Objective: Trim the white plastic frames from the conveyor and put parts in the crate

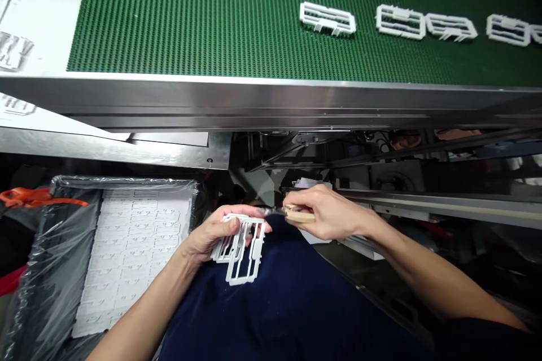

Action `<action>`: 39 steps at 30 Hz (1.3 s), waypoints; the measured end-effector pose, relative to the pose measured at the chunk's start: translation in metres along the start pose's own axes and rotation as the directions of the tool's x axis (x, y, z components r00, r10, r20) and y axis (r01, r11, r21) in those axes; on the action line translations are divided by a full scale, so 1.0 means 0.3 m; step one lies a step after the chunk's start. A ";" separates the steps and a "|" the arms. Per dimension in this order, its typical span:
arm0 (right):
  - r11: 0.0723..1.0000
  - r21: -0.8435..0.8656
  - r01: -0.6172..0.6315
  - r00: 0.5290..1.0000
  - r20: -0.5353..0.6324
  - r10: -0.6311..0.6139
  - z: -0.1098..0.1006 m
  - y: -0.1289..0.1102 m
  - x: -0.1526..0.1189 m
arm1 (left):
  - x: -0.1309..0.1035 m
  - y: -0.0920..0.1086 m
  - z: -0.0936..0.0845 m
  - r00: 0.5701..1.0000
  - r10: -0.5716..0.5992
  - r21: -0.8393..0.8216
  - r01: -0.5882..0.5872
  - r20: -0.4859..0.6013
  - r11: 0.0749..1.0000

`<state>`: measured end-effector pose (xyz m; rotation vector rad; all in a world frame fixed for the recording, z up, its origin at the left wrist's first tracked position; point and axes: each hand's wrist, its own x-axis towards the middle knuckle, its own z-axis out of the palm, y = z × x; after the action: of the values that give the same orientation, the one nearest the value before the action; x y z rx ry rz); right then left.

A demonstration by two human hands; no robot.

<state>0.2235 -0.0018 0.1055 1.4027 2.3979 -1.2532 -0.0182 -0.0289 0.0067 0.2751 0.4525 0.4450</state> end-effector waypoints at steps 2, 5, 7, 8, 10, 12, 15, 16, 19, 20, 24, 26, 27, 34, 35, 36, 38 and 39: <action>0.989 0.133 -0.072 0.988 -0.126 0.089 0.044 -0.004 0.011 | 0.013 0.008 0.011 0.991 0.038 0.050 -0.032 -0.129 0.998; 0.913 0.375 -0.162 0.952 -0.185 0.245 0.132 -0.046 0.042 | 0.046 0.022 0.039 0.903 0.175 0.243 -0.082 -0.391 0.966; 0.844 0.510 -0.163 0.942 -0.174 0.287 0.188 -0.075 0.065 | 0.067 0.030 0.059 0.826 0.282 0.369 -0.097 -0.489 0.924; 0.816 0.558 -0.153 0.935 -0.185 0.302 0.208 -0.083 0.075 | 0.074 0.034 0.067 0.803 0.314 0.402 -0.102 -0.507 0.910; 0.753 0.649 -0.113 0.920 -0.217 0.326 0.231 -0.080 0.093 | 0.075 0.043 0.077 0.811 0.302 0.385 -0.103 -0.501 0.917; 0.642 0.765 -0.046 0.928 -0.205 0.311 0.234 -0.056 0.105 | 0.065 0.050 0.078 0.849 0.250 0.327 -0.097 -0.466 0.940; 0.426 0.905 0.017 0.972 -0.115 0.205 0.227 -0.013 0.114 | 0.042 0.056 0.068 0.867 0.204 0.267 -0.085 -0.454 0.960; 0.364 0.931 0.017 0.980 -0.088 0.179 0.227 -0.004 0.117 | 0.036 0.056 0.064 0.857 0.208 0.262 -0.089 -0.471 0.961; 0.209 0.978 -0.002 0.987 -0.033 0.159 0.235 0.007 0.125 | 0.021 0.054 0.058 0.816 0.231 0.232 -0.123 -0.529 0.965; 0.173 0.985 -0.010 0.987 -0.019 0.160 0.238 0.006 0.128 | 0.017 0.052 0.057 0.805 0.240 0.220 -0.139 -0.543 0.965; 0.110 0.993 -0.049 0.990 0.033 0.138 0.246 0.001 0.144 | -0.005 0.045 0.055 0.748 0.267 0.189 -0.190 -0.608 0.963; 0.111 0.991 -0.070 0.990 0.056 0.127 0.248 0.000 0.154 | -0.017 0.037 0.052 0.724 0.274 0.169 -0.216 -0.633 0.962; 0.119 0.990 -0.082 0.990 0.068 0.120 0.249 -0.002 0.159 | -0.024 0.032 0.050 0.716 0.276 0.154 -0.232 -0.641 0.961; 0.510 0.859 -0.045 0.993 -0.016 0.115 0.253 -0.046 0.201 | -0.051 -0.029 0.028 0.615 0.346 0.129 -0.370 -0.708 0.920; 0.621 0.783 -0.026 0.992 -0.056 0.112 0.255 -0.061 0.210 | -0.048 -0.039 0.022 0.578 0.367 0.144 -0.395 -0.729 0.907; 0.729 0.684 -0.003 0.990 -0.100 0.098 0.259 -0.078 0.221 | -0.044 -0.049 0.016 0.537 0.391 0.162 -0.424 -0.748 0.891; 0.892 0.448 0.066 0.983 -0.184 0.020 0.276 -0.114 0.247 | -0.034 -0.063 0.004 0.469 0.438 0.192 -0.484 -0.767 0.854; 0.935 0.337 0.115 0.977 -0.207 -0.045 0.289 -0.132 0.262 | -0.030 -0.067 -0.002 0.448 0.459 0.197 -0.517 -0.767 0.833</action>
<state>0.1220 -0.0173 0.0368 1.5993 2.4695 -1.7051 -0.0186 -0.0504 0.0024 0.1170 1.2676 1.1882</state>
